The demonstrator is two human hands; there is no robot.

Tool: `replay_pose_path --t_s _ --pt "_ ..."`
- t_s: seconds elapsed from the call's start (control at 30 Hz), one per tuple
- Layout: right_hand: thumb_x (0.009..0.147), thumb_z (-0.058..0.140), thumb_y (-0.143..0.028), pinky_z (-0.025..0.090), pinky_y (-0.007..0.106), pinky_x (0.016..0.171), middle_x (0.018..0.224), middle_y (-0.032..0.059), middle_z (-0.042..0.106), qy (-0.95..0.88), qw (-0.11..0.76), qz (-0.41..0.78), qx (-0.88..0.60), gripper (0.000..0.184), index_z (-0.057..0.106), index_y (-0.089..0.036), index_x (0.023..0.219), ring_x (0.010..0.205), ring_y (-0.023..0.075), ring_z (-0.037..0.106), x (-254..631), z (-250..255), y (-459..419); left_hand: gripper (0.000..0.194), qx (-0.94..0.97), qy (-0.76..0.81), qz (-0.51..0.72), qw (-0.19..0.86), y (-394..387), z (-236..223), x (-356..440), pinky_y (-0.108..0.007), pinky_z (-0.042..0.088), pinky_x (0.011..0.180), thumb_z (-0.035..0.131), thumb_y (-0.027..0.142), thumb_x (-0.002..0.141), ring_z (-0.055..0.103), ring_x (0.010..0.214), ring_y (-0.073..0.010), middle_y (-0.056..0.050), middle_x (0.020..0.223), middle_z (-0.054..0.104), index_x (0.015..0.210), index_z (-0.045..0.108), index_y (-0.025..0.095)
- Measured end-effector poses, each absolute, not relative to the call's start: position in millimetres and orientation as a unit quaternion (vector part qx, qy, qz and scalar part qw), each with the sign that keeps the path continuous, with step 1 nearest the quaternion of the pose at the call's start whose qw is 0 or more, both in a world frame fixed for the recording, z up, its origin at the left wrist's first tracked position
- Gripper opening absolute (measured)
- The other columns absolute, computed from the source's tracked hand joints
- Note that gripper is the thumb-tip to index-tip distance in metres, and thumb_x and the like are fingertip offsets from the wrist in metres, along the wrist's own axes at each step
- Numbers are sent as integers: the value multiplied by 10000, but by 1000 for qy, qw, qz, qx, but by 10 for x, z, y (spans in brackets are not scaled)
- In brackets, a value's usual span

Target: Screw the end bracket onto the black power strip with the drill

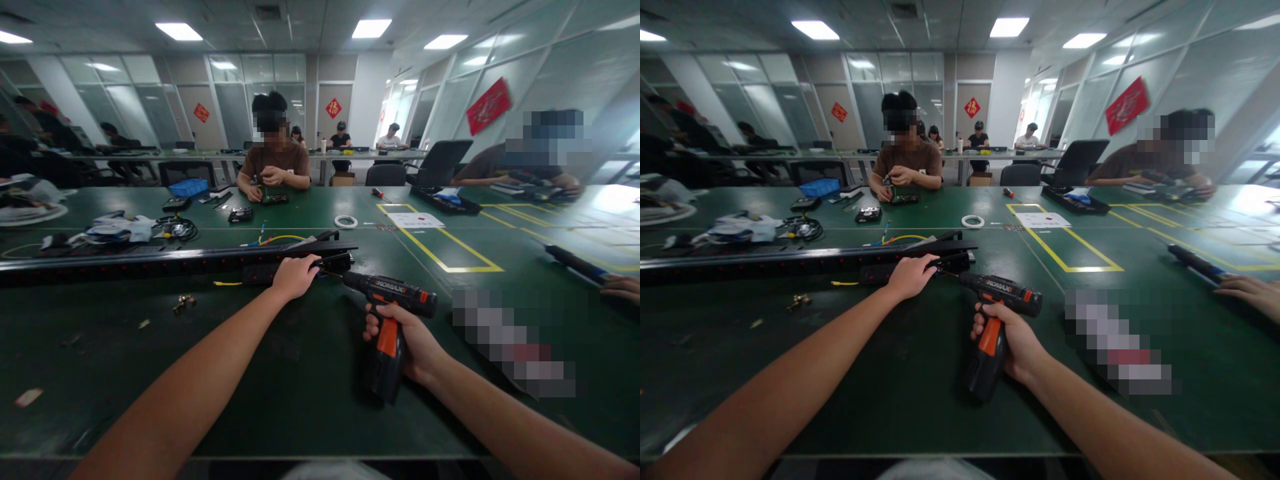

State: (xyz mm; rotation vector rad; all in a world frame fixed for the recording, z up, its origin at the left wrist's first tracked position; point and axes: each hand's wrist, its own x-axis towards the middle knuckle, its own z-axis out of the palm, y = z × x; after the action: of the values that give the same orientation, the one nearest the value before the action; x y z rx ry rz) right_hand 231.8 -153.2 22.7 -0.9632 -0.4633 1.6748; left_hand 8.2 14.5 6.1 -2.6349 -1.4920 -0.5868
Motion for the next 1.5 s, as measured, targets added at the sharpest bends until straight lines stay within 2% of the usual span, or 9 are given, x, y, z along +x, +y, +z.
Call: replay_pose_path --t_s 1.03,1.5 --pt "814 672 -156 535 292 600 618 2 584 -194 544 708 -406 29 687 -147 837 566 137 562 2306 249 -1542 376 -853 -487 -186 25 106 104 86 -401 450 976 474 392 1047 708 1060 -262 -68 1116 767 1392 577 283" --pt "820 663 -170 541 287 605 625 -2 587 -202 543 704 -410 71 693 -146 879 564 133 560 2312 249 -1538 379 -853 -488 -185 17 113 100 86 -401 445 985 479 395 1046 700 1092 -263 -71 1155 762 1395 575 284"
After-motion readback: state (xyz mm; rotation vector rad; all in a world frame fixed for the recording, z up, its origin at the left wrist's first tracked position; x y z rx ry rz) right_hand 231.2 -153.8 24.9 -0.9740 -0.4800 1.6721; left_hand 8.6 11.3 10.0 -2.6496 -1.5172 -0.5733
